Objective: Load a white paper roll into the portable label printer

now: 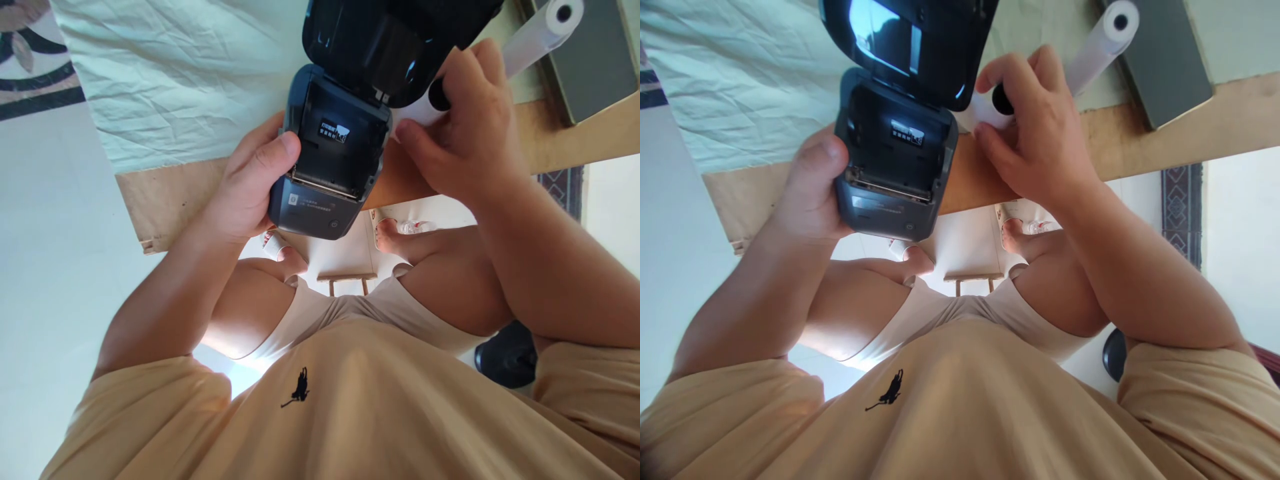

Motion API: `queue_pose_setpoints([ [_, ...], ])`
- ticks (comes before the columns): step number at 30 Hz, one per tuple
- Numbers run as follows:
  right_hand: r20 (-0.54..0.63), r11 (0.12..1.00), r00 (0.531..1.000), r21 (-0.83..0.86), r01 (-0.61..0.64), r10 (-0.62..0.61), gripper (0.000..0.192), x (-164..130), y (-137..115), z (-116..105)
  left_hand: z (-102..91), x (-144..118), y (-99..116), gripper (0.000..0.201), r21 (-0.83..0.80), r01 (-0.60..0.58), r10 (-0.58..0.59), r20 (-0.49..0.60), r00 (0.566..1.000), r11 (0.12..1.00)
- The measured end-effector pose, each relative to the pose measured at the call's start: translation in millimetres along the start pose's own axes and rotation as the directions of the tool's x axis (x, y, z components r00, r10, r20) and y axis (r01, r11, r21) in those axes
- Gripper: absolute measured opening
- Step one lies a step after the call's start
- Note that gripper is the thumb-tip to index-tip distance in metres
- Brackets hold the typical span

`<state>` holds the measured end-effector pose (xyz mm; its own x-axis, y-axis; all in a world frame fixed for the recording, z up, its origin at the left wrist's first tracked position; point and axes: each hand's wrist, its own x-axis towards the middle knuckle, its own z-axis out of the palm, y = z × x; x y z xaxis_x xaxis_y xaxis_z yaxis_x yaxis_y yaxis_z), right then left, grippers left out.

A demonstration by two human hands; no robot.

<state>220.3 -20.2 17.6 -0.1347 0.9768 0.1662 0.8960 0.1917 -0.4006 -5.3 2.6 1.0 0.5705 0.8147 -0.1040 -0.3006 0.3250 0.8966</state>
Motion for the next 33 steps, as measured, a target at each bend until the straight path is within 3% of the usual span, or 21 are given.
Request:
queue_pose_setpoints([
  [6,-0.035,0.994,0.998,0.098,0.047,-0.044,0.047,-1.1,0.4,-0.4,0.2,1.0,0.1,0.028,-0.025,-0.001,0.001,-0.002,1.000,1.000],
  [12,-0.007,0.998,0.998,0.009,0.055,-0.055,0.032,0.3,0.9,-1.0,2.4,-1.4,2.8,0.031,-0.031,0.013,-0.013,0.000,1.000,0.999],
  [18,-0.042,0.982,0.999,0.185,0.028,-0.021,0.047,-0.1,2.7,-2.7,1.8,0.6,-1.2,0.029,-0.049,-0.019,0.018,-0.024,1.000,0.999],
  [21,0.000,0.992,0.999,0.115,0.050,-0.050,0.043,1.0,4.9,-1.9,2.3,0.6,-1.1,0.029,-0.054,-0.008,0.006,-0.034,0.999,0.999],
  [24,-0.032,0.996,0.996,0.042,0.079,-0.078,0.039,1.5,6.2,-1.1,2.5,0.1,0.0,0.027,-0.050,0.003,-0.005,-0.026,1.000,0.999],
  [29,-0.057,0.987,0.997,0.150,0.056,-0.048,0.050,-0.7,3.1,-1.3,3.4,-0.1,0.3,0.027,-0.033,-0.005,0.005,-0.020,1.000,0.999],
  [33,0.011,0.990,0.993,0.071,0.119,-0.120,0.043,0.7,3.8,-0.1,4.0,-0.5,1.0,0.029,-0.037,0.001,-0.002,-0.012,1.000,0.999],
])
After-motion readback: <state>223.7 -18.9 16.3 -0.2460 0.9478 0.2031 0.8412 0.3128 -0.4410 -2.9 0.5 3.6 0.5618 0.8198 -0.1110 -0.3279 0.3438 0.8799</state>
